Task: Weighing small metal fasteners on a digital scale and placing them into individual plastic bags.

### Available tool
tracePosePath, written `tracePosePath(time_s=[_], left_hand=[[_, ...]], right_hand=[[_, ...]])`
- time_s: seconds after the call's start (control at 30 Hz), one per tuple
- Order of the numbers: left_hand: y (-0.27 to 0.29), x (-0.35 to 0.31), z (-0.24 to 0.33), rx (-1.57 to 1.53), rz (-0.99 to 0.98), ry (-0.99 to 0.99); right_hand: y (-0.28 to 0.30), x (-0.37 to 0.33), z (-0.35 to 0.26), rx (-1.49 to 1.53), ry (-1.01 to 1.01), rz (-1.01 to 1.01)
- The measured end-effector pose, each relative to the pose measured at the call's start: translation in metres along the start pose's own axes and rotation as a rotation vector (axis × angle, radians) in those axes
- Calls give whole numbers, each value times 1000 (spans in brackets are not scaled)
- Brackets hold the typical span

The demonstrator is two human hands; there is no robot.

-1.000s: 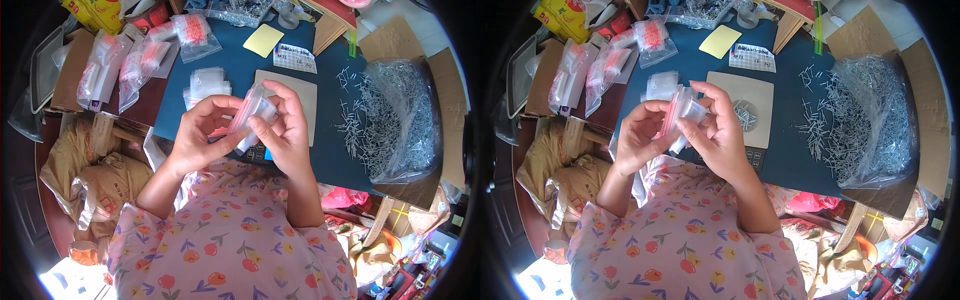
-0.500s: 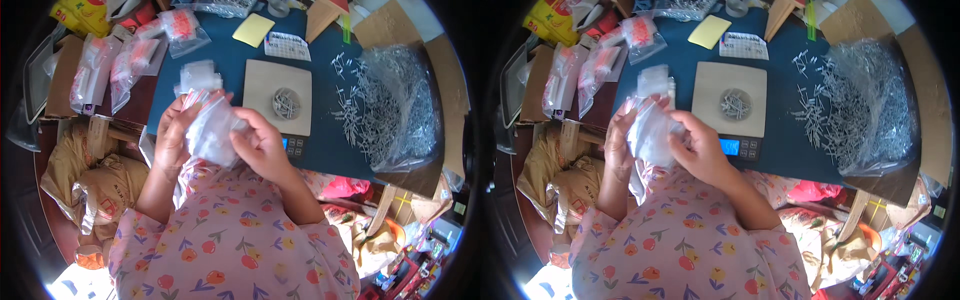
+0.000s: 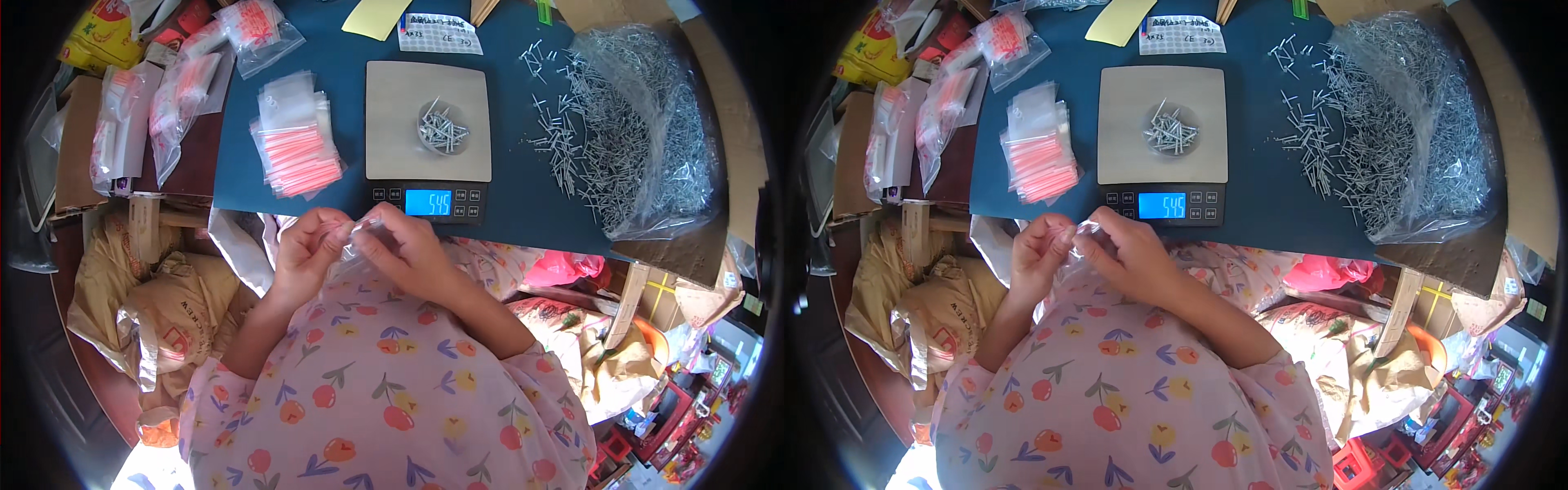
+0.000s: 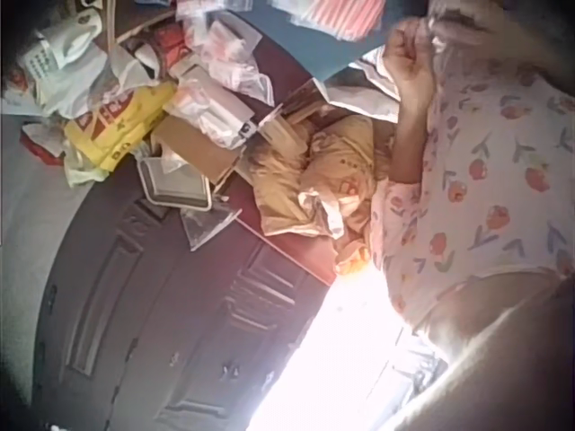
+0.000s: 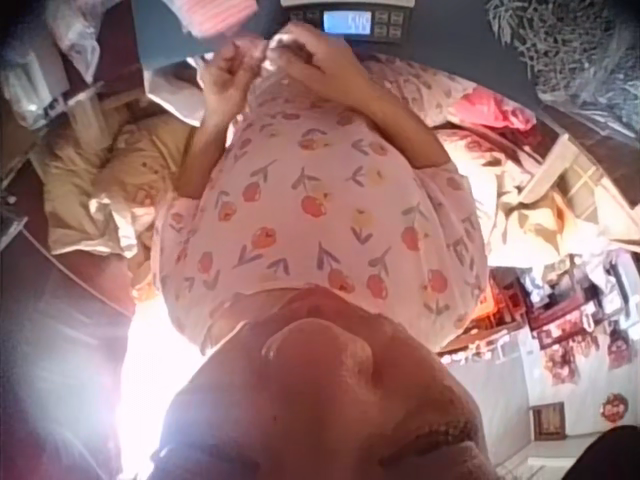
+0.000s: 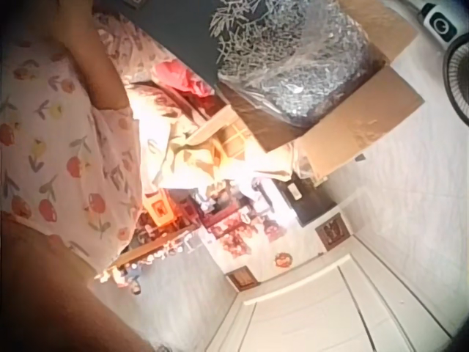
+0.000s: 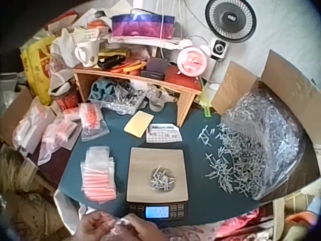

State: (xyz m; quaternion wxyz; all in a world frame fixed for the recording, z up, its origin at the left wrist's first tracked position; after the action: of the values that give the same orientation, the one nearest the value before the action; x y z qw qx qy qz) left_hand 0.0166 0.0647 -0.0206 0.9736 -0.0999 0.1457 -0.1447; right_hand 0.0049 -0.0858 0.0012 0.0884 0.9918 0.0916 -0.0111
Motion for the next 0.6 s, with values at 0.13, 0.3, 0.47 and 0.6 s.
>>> tracePosePath(time_s=[0.13,0.3,0.47,0.6], left_hand=[[-4,5,5,124,19,-102],[1,9,-3,-113,-63,-95],[-5,11,1,-320,-62,-9],[-6,10,7,-292,-73,107]], right_hand=[[8,0,-2,66,18,79],[16,-1,-3,106,33,126],[17,-2,-5,25,74,167],[20,-4,-6,12,46,183]])
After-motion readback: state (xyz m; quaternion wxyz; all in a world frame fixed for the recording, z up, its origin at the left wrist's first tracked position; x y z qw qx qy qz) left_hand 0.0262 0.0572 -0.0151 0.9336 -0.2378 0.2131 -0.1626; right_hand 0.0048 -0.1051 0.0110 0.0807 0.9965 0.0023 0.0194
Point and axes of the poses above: each hand's wrist, its own x-axis towards the middle knuckle, its own y-axis out of the back of the hand, z = x × y, the point moved 5 cm from there along x, towards the middle knuckle, and after that the axes turned 7 degrees about z, right-handed, at the moved point
